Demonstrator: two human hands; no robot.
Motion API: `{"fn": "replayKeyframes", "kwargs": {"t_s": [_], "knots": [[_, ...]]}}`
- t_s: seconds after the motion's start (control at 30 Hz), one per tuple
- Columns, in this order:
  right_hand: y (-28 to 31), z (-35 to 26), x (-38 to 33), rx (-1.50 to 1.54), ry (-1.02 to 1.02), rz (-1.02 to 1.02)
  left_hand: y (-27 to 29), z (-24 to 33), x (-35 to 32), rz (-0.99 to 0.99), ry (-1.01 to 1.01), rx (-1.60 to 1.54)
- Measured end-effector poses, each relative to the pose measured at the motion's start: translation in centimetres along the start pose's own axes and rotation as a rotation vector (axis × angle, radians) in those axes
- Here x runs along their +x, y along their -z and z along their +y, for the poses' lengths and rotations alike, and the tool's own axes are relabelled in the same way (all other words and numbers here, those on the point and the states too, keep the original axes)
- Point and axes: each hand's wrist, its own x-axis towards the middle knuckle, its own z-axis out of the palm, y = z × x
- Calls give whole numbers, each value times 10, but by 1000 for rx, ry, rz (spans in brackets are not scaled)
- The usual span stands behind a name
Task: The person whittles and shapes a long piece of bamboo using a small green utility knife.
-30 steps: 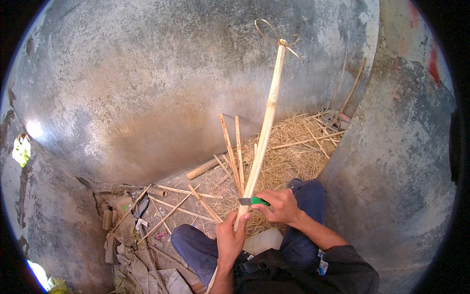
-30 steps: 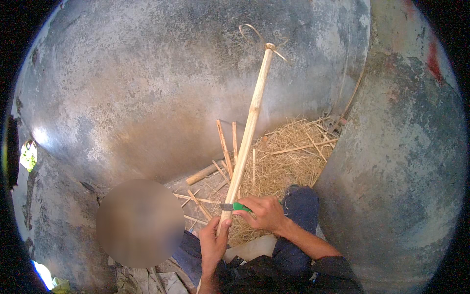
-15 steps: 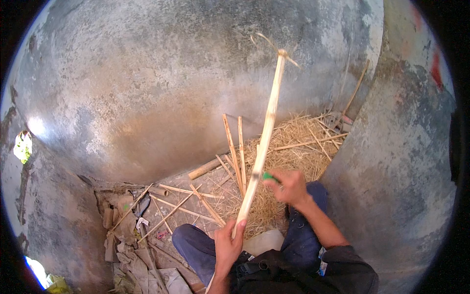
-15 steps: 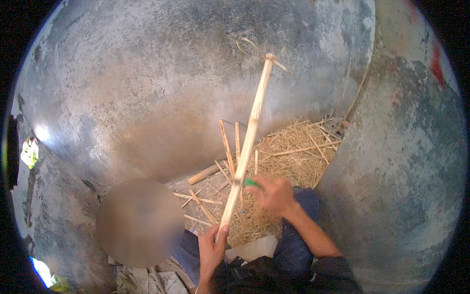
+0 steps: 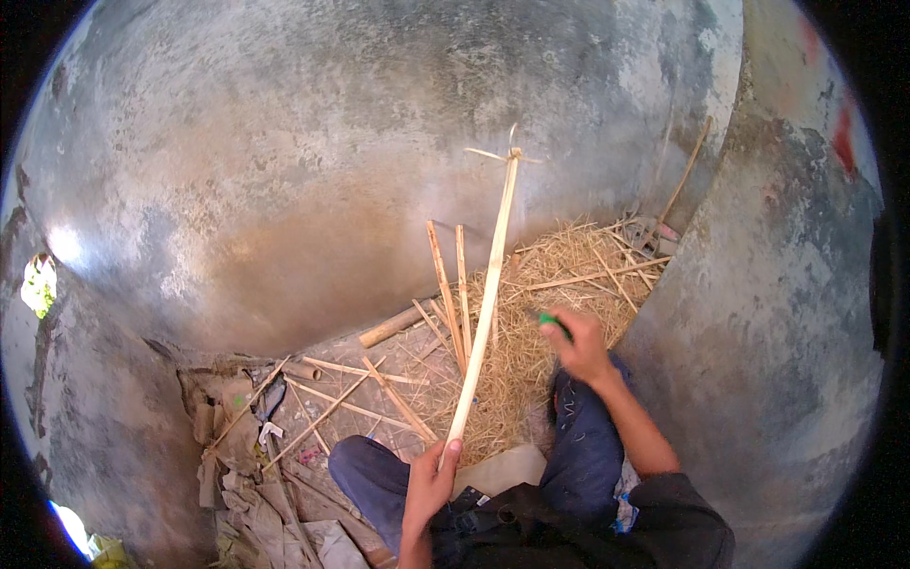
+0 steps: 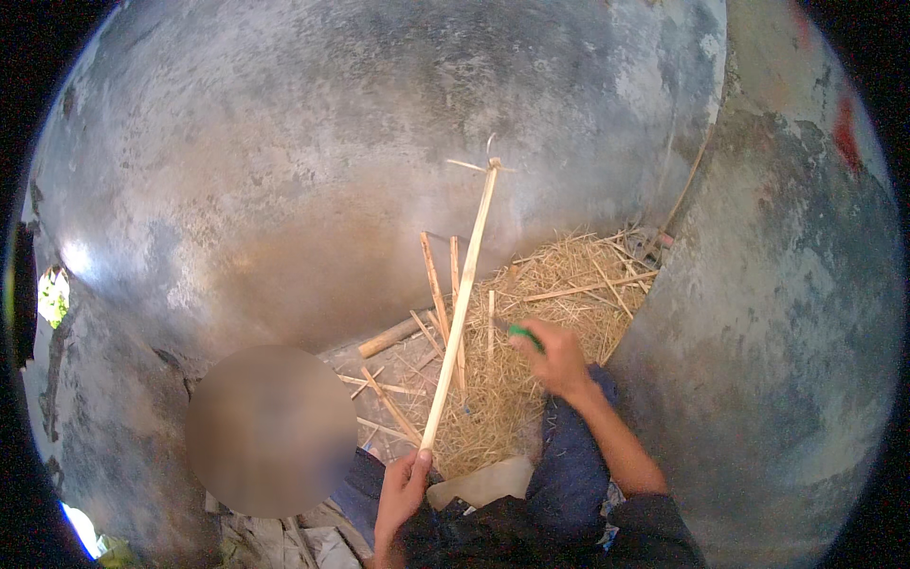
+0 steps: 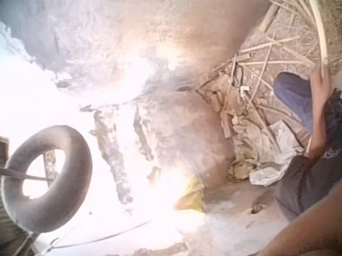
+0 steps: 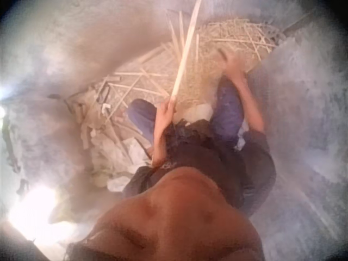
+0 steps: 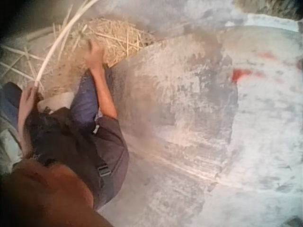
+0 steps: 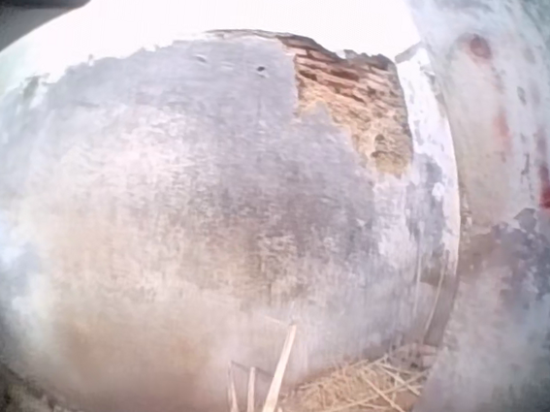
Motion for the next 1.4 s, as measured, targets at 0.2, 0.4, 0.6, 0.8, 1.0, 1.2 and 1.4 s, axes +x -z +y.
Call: {"fn": "replayKeyframes", "kwargs": {"t_s": [0.2, 0.4, 0.6, 0.8, 1.0, 1.2, 1.4], "knots": [[-30, -49, -32, 60, 135, -171, -10, 33, 13, 42, -112, -54], [-33, -77, -35, 65, 230, -155, -16, 54, 17, 51, -126, 47], [-28, -80, -31, 43, 238, -134, -20, 59, 19, 100, -129, 142], [-14, -3, 6, -60, 25, 181, -22, 42, 2, -57, -48, 134], [44, 28, 46, 25, -187, 294, -18, 26, -23, -229, 17, -25], [7, -11, -8, 56, 59, -21, -23, 26, 10, -233, -22, -225], [-15, -54, -34, 107, 170, -192, -25, 42, 21, -218, -57, -357]]}}
